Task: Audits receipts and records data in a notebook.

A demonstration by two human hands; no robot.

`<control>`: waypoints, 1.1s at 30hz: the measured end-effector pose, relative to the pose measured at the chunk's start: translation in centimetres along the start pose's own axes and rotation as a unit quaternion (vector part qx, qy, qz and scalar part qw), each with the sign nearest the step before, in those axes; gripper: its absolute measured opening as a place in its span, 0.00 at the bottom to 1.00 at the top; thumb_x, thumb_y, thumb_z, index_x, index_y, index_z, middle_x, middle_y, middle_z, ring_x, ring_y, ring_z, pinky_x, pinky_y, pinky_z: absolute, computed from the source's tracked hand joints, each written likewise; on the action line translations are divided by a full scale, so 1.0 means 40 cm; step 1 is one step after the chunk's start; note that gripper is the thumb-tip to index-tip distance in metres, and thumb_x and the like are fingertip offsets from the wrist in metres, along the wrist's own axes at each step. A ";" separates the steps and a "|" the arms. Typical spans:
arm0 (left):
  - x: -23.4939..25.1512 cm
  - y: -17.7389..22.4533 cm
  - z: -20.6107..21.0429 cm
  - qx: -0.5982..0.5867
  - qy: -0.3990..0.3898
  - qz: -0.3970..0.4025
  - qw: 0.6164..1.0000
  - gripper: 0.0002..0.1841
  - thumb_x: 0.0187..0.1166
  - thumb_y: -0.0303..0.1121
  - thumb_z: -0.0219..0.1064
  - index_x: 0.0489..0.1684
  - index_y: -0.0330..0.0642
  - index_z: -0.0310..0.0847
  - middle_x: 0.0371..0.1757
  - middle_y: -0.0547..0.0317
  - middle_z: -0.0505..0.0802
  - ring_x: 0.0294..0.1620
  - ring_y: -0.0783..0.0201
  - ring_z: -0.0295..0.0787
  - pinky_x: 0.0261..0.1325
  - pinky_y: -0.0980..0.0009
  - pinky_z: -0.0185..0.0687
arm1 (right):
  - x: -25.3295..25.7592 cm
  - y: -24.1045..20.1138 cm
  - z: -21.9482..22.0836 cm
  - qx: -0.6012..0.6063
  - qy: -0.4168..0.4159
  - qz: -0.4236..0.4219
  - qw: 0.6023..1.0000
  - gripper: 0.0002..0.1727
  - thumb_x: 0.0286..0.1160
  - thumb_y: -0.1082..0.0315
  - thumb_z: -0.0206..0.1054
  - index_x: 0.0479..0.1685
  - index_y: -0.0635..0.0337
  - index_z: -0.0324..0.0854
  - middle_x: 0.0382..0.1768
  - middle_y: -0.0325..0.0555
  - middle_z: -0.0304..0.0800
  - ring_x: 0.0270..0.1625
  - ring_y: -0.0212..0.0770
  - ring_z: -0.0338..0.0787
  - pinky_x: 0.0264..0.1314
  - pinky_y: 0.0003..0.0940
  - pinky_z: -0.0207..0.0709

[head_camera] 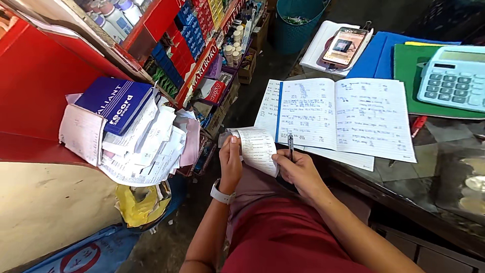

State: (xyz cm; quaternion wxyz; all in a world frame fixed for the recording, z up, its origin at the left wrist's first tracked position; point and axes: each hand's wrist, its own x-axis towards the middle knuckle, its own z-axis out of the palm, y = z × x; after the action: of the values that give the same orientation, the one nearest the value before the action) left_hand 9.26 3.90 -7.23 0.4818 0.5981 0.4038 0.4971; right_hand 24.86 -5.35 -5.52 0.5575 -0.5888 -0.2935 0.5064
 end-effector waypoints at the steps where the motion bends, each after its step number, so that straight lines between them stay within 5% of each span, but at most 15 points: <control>1: -0.001 -0.001 0.000 -0.003 0.000 0.001 1.000 0.25 0.91 0.37 0.41 0.29 0.41 0.84 0.35 0.69 0.85 0.42 0.79 0.83 0.51 0.76 0.82 | 0.000 0.001 0.000 0.001 0.000 0.000 1.000 0.08 0.79 0.70 0.63 0.32 0.54 0.86 0.13 0.24 0.74 0.11 0.20 0.65 0.14 0.16 0.60; 8: -0.003 -0.001 -0.002 0.001 -0.014 0.009 1.000 0.24 0.91 0.36 0.43 0.28 0.40 0.84 0.33 0.69 0.85 0.39 0.79 0.83 0.48 0.77 0.82 | -0.002 -0.001 -0.001 0.009 0.008 -0.004 1.000 0.08 0.79 0.70 0.63 0.33 0.54 0.86 0.13 0.25 0.74 0.11 0.20 0.65 0.14 0.16 0.60; 12: -0.010 -0.001 -0.002 -0.005 -0.061 0.030 0.998 0.16 0.82 0.32 0.61 0.19 0.40 0.84 0.33 0.66 0.86 0.41 0.76 0.83 0.48 0.77 0.80 | -0.002 -0.005 -0.001 0.021 0.020 -0.001 1.000 0.08 0.80 0.71 0.63 0.34 0.57 0.86 0.14 0.26 0.74 0.11 0.21 0.65 0.14 0.16 0.61; 16: -0.023 -0.005 0.001 -0.006 -0.066 0.038 0.997 0.05 0.69 0.29 0.74 0.28 0.35 0.91 0.39 0.60 0.91 0.45 0.73 0.87 0.50 0.76 0.86 | 0.000 -0.013 0.010 0.046 0.025 0.009 0.999 0.08 0.83 0.71 0.62 0.37 0.59 0.86 0.15 0.28 0.76 0.11 0.21 0.66 0.14 0.17 0.61; 19: -0.025 -0.004 -0.005 0.006 -0.063 0.041 0.997 0.06 0.72 0.27 0.71 0.33 0.32 0.91 0.45 0.57 0.93 0.49 0.72 0.90 0.55 0.74 0.89 | 0.003 -0.012 0.017 0.020 0.021 -0.007 1.000 0.08 0.82 0.69 0.65 0.45 0.62 0.87 0.22 0.30 0.84 0.15 0.20 0.71 0.18 0.17 0.66; 21: -0.016 -0.003 -0.018 0.010 -0.055 0.039 0.998 0.06 0.72 0.27 0.71 0.34 0.33 0.90 0.45 0.58 0.93 0.48 0.72 0.90 0.55 0.74 0.89 | 0.015 -0.014 -0.010 -0.087 0.032 -0.073 0.993 0.12 0.81 0.64 0.68 0.50 0.62 0.90 0.34 0.34 0.86 0.26 0.19 0.77 0.29 0.16 0.72; 24: 0.008 0.012 -0.051 0.023 -0.024 0.033 0.999 0.05 0.72 0.26 0.69 0.34 0.33 0.90 0.42 0.62 0.93 0.45 0.75 0.90 0.52 0.75 0.89 | 0.042 -0.061 -0.156 -0.316 0.155 -0.155 0.923 0.14 0.82 0.62 0.66 0.43 0.64 0.92 0.35 0.49 0.90 0.37 0.37 0.87 0.44 0.38 0.83; 27: 0.026 0.017 -0.089 0.023 -0.001 0.035 0.999 0.05 0.73 0.26 0.68 0.37 0.36 0.89 0.42 0.66 0.92 0.46 0.75 0.90 0.52 0.75 0.88 | 0.063 -0.121 -0.395 -0.449 0.274 -0.034 0.850 0.21 0.83 0.56 0.68 0.54 0.69 0.88 0.50 0.72 0.87 0.52 0.72 0.87 0.56 0.75 0.76; 28: 0.031 0.015 -0.098 0.021 0.004 0.037 0.999 0.05 0.73 0.26 0.68 0.37 0.36 0.90 0.42 0.66 0.92 0.46 0.75 0.90 0.52 0.75 0.88 | 0.067 -0.130 -0.454 -0.459 0.305 0.017 0.834 0.26 0.82 0.52 0.69 0.55 0.72 0.86 0.55 0.77 0.84 0.59 0.78 0.84 0.60 0.81 0.71; 33: 0.036 0.004 -0.106 0.016 0.021 0.031 0.999 0.04 0.73 0.26 0.68 0.36 0.37 0.90 0.41 0.67 0.92 0.43 0.75 0.90 0.50 0.76 0.88 | 0.096 -0.120 -0.549 -0.464 0.341 0.136 0.806 0.39 0.73 0.39 0.74 0.56 0.75 0.83 0.54 0.81 0.84 0.63 0.80 0.81 0.63 0.81 0.67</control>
State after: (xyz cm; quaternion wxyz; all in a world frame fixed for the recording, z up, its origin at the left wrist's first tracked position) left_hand 5.35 5.97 -6.62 0.4480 0.6076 0.4027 0.5176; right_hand 47.40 -8.75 -4.94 0.2073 -0.9460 -0.2009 0.1472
